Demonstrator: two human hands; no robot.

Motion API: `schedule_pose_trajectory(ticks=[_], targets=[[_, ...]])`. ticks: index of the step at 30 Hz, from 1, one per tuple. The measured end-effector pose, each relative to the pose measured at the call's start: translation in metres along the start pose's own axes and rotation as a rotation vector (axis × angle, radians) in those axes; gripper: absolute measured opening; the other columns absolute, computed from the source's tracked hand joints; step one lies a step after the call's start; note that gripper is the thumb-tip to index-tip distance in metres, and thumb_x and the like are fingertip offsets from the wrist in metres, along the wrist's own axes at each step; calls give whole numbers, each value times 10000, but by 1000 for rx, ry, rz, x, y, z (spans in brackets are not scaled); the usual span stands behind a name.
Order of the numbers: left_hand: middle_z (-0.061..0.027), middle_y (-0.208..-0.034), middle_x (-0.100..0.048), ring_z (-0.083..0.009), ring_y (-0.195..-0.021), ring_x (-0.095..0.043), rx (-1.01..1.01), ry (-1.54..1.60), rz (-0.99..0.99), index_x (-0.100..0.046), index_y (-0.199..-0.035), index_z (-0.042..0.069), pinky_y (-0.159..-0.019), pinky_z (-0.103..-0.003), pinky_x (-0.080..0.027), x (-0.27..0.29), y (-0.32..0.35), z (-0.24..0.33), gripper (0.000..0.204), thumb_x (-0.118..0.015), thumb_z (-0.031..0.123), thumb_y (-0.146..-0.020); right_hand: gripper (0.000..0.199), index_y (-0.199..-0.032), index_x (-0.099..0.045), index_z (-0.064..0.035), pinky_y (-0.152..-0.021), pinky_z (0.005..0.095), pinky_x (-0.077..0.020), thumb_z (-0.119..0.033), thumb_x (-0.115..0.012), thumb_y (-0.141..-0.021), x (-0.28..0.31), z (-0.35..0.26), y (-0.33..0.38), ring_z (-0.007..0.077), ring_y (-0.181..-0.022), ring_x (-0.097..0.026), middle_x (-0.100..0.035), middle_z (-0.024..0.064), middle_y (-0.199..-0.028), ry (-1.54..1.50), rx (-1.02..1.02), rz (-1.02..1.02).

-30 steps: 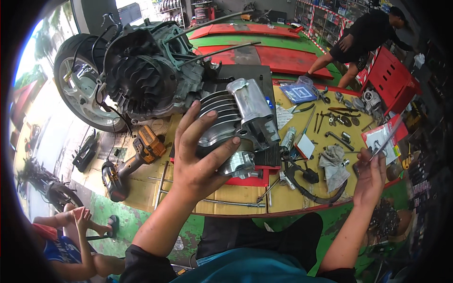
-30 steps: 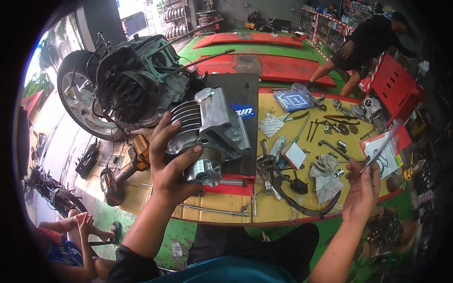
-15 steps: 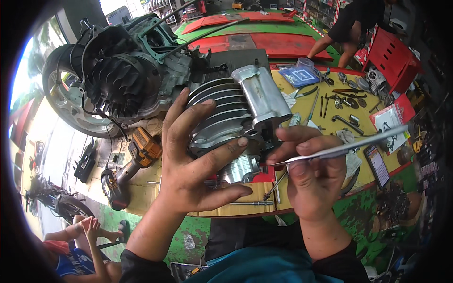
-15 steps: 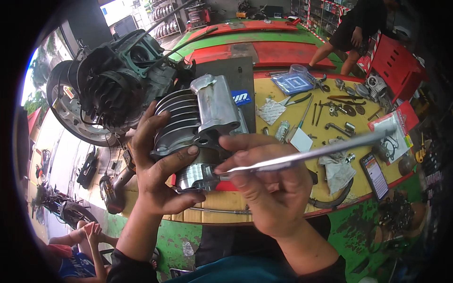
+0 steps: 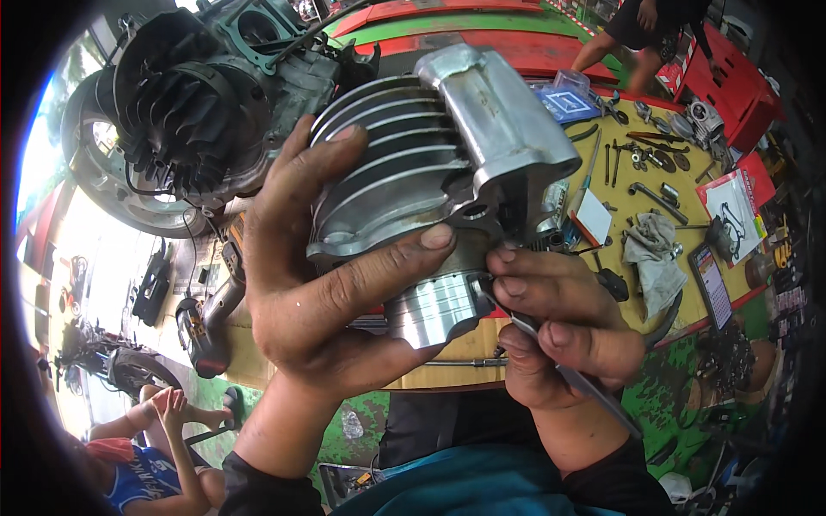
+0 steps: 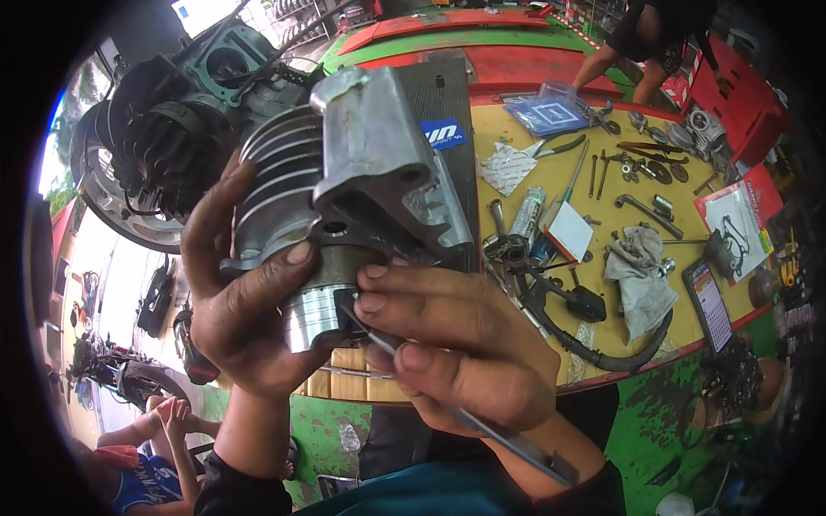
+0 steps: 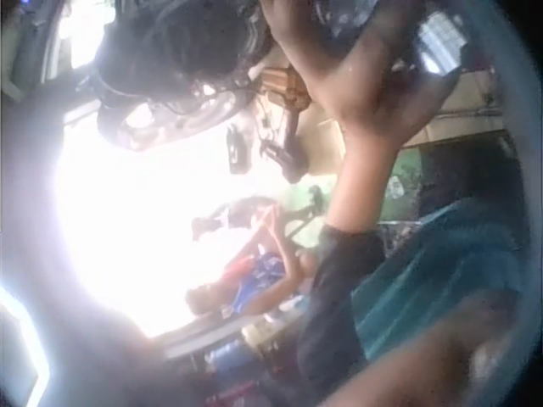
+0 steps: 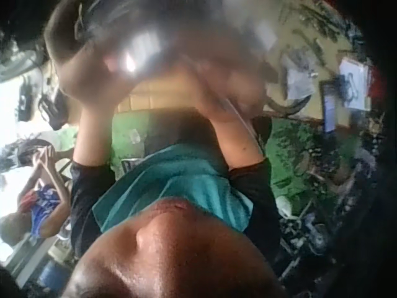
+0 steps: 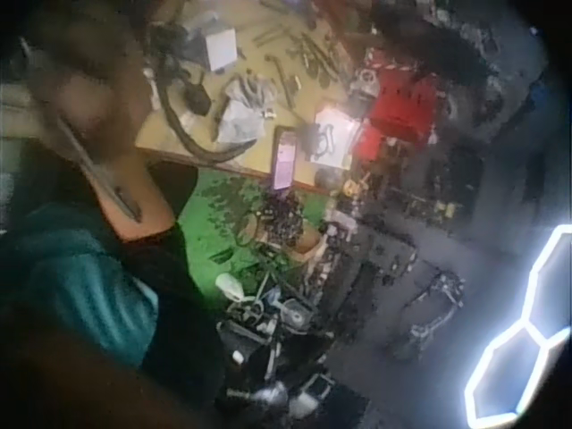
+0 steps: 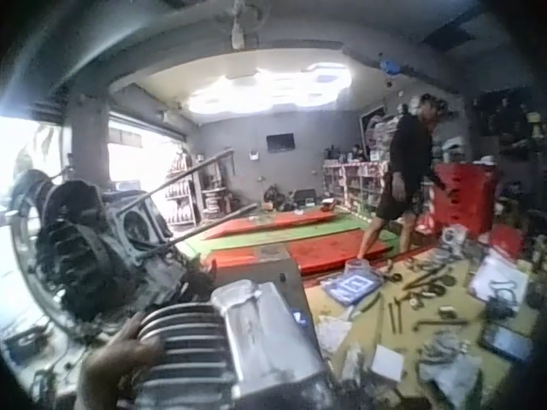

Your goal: The person handles a metallic cylinder head, inserting a small metal ring into a groove and rotating the part to check alignment. They then fit the cylinder head onto a larger engine block, use a wrench to tighten bolts, and wipe the assembly with a cloth.

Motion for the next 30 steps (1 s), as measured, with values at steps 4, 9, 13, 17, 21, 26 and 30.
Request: schedule_pose_trajectory(ticks=[4,9,13,17,21,26,30], targets=[[-300,-1496,-437,-467,-1384,-477,-12,83,68,-772,-1164,93,-1118,-533,-436,-4,5,-6,499,-854,399,-778,379,-1126,-512,-103,-871,478,-628,3,-768,-868,-1,1,-1,396,-1018,-728,-715,195,-1107,66,32,-41],[-317,-1507,-427,-466,-1380,-482,-39,99,102,-760,-1188,65,-1121,-539,-428,-1,5,-8,518,-831,389,-791,303,-1173,-504,-146,-898,464,-612,-73,-704,-957,-5,2,0,392,-1062,-710,-693,181,-1135,119,22,-68],[-322,-1507,-424,-461,-1370,-494,-33,127,113,-752,-1190,43,-1123,-537,-428,-1,5,-8,530,-844,369,-782,309,-1171,-496,-143,-899,465,-612,-68,-703,-955,-6,0,0,396,-1067,-708,-689,193,-1146,154,46,-86],[-324,-1515,-412,-457,-1363,-502,-15,139,117,-745,-1191,32,-1126,-533,-428,-3,6,-7,525,-855,341,-781,300,-1171,-488,-141,-889,468,-614,-75,-695,-963,-7,1,-1,397,-1060,-710,-689,201,-1143,175,63,-90],[-344,-1545,-373,-466,-1385,-483,-64,151,153,-742,-1173,29,-1136,-537,-418,-6,1,-10,512,-861,336,-781,283,-1167,-484,-133,-860,465,-617,-77,-682,-973,-7,0,-4,393,-1025,-719,-694,200,-1120,202,78,-87],[-375,-1558,-338,-473,-1382,-488,-70,198,133,-739,-1159,37,-1116,-532,-442,-7,-3,-13,504,-864,349,-783,275,-1154,-479,-111,-830,473,-622,-64,-680,-971,-4,-1,-10,399,-982,-725,-694,207,-1098,197,87,-113],[-371,-1546,-354,-462,-1323,-548,-52,177,109,-738,-1133,63,-1068,-506,-494,-7,-4,-14,493,-870,385,-784,276,-1141,-476,-96,-817,497,-625,-49,-683,-963,-4,2,-12,413,-965,-724,-692,217,-1081,162,122,-108]])
Point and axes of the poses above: each hand's wrist, its own y-axis away from the middle knuckle, its own x-axis out of the back of the hand, z = x × y, the point moved 3 cm from there along -y, towards the middle knuckle
